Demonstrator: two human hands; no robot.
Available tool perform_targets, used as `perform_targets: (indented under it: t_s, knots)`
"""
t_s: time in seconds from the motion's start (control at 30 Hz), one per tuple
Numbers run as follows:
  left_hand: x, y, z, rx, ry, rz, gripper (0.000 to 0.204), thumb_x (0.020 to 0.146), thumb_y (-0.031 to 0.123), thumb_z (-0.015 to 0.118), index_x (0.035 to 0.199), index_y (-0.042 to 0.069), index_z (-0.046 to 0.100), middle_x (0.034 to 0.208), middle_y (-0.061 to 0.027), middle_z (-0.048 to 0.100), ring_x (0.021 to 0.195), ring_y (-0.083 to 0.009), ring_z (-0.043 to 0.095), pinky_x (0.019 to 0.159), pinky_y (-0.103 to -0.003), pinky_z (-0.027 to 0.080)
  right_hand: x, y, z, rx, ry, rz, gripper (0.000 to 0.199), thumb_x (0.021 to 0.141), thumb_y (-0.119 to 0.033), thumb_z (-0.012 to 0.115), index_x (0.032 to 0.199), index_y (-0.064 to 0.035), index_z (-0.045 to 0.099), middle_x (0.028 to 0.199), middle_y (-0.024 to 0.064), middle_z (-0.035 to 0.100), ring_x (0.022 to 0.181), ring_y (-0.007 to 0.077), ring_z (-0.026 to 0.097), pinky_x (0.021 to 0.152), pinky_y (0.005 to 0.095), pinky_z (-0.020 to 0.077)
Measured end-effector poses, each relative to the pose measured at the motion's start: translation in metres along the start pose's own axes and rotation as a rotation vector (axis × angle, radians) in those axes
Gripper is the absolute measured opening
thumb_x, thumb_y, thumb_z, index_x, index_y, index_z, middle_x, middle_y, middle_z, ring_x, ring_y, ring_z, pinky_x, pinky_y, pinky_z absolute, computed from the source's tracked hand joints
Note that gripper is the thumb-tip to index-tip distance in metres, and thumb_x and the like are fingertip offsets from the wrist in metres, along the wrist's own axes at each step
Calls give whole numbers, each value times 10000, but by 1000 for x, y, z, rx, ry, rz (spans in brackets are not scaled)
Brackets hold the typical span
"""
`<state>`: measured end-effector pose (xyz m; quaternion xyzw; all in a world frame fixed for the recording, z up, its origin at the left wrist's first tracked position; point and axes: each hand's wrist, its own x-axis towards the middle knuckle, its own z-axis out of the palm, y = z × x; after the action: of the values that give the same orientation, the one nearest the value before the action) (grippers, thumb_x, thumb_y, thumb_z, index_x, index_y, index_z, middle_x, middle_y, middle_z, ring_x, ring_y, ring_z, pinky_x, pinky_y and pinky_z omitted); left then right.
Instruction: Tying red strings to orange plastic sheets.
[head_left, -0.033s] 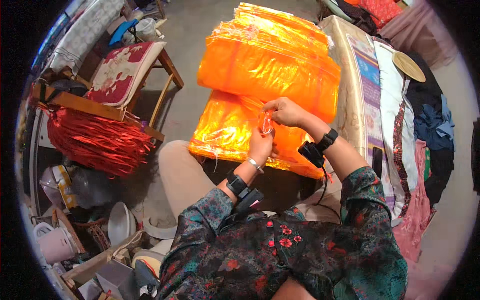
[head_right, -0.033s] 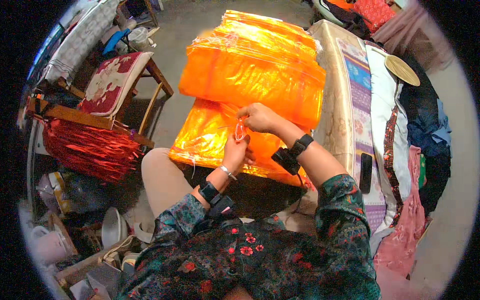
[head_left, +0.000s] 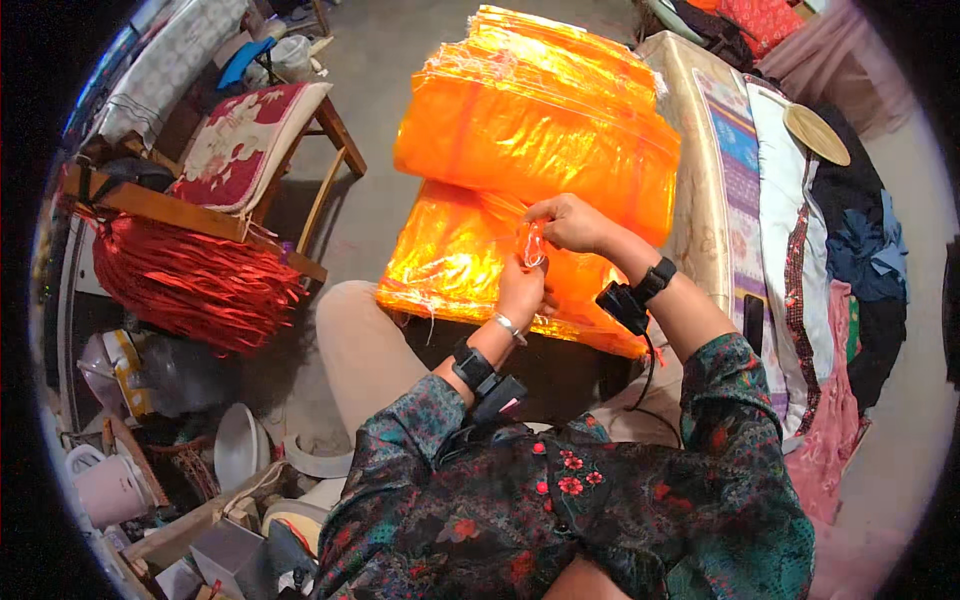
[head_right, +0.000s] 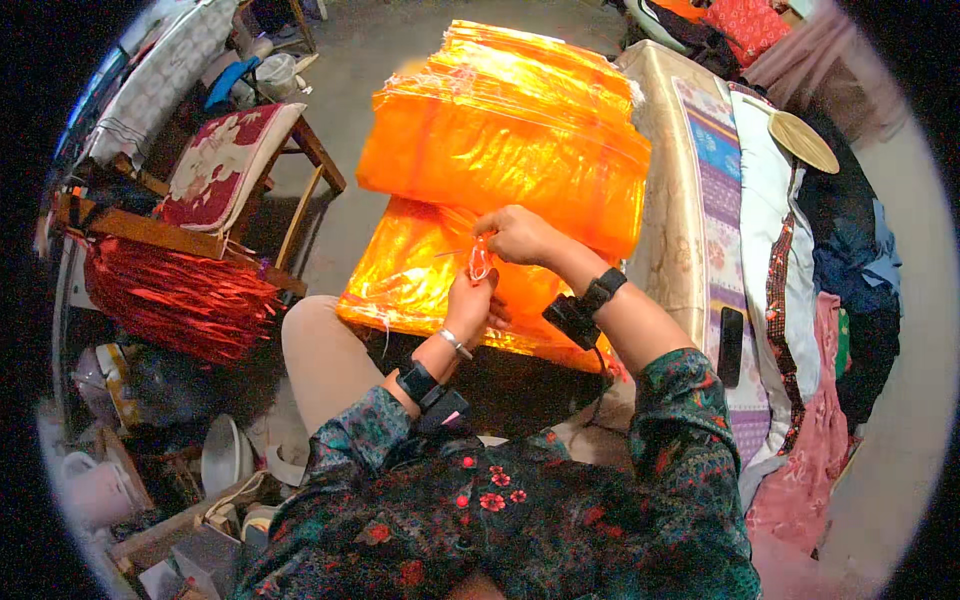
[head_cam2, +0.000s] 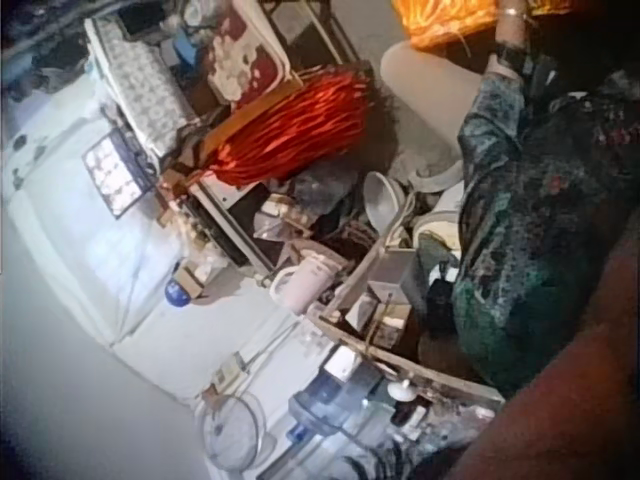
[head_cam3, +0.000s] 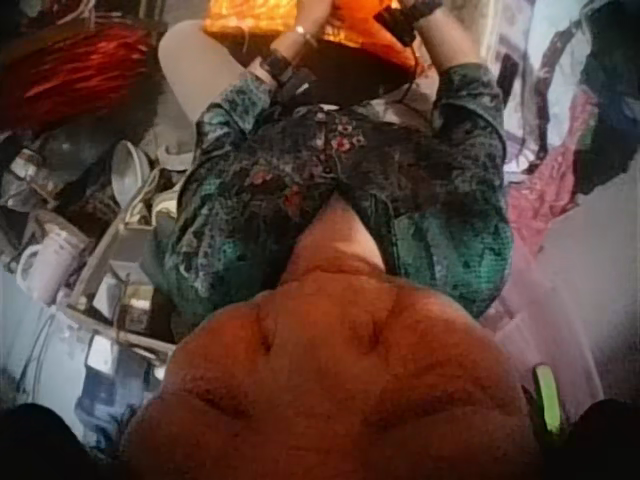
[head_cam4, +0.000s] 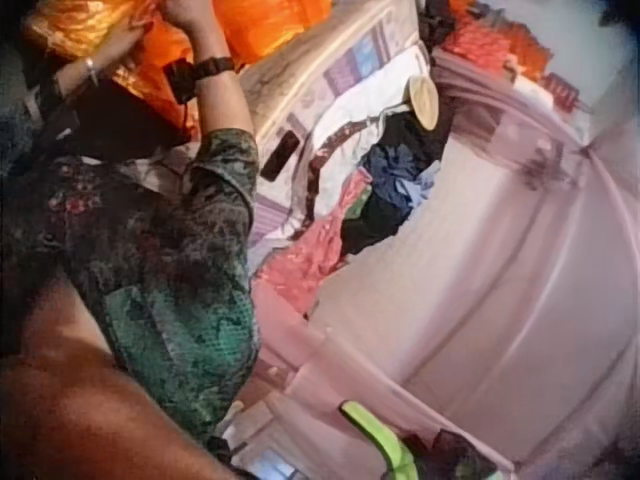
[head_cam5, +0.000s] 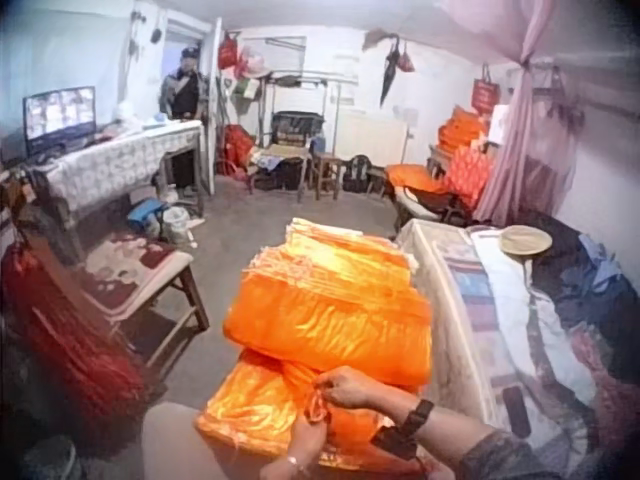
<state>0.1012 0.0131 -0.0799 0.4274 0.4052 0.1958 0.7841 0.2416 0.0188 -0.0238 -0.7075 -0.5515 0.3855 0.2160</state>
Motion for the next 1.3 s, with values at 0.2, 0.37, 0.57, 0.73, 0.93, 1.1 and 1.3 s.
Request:
perform_targets:
  t_s: [0.2,0.37,0.57,0.73,0.93,1.1,1.3]
  knots:
    - [4,14,-29,-194,99,-107,190,796,48,335,984,42,359,620,-135,488,411,-264,516,340,-338,448,2,-15,-13,-221,20,-113,261,682,-54,505,916,-66,618,708,107,605,656,177,572,605,291,446]
    - [10,28,-50,-219,224,-84,225,744,-27,382,957,45,377,618,-137,496,410,-237,507,332,-310,423,6,-43,-27,-516,-221,-57,243,683,-209,529,888,-125,632,849,116,614,810,286,573,698,361,449]
    - [4,28,-53,-112,141,41,237,712,-58,393,920,55,407,572,-98,484,395,-165,484,311,-263,385,10,-53,-30,-608,-274,-29,254,655,-165,549,890,-111,629,830,105,619,788,279,581,672,352,454]
    - [19,1,-61,187,162,407,140,706,-34,393,721,64,492,545,-84,498,444,-163,503,399,-270,371,14,-57,-16,-672,-298,-55,228,662,-174,551,865,-104,629,834,108,616,805,278,577,686,357,450]
    - [17,35,-43,679,227,728,64,663,34,444,690,54,498,573,-161,500,540,-309,528,476,-383,387,9,-50,-21,-633,-260,-18,335,658,-102,498,980,-121,591,882,161,596,844,309,560,712,380,444]
    - [20,53,-50,806,224,709,54,682,53,447,676,55,501,614,-172,529,608,-353,538,497,-416,397,7,-62,-32,-677,-272,-143,457,642,-67,470,1080,-163,555,938,182,580,878,326,548,761,396,435]
    - [27,4,-61,829,131,861,123,694,77,439,635,66,547,644,-144,538,626,-315,541,525,-393,426,14,-42,-2,-725,-238,-191,339,665,-183,504,992,-188,593,799,170,596,732,326,570,648,412,458]
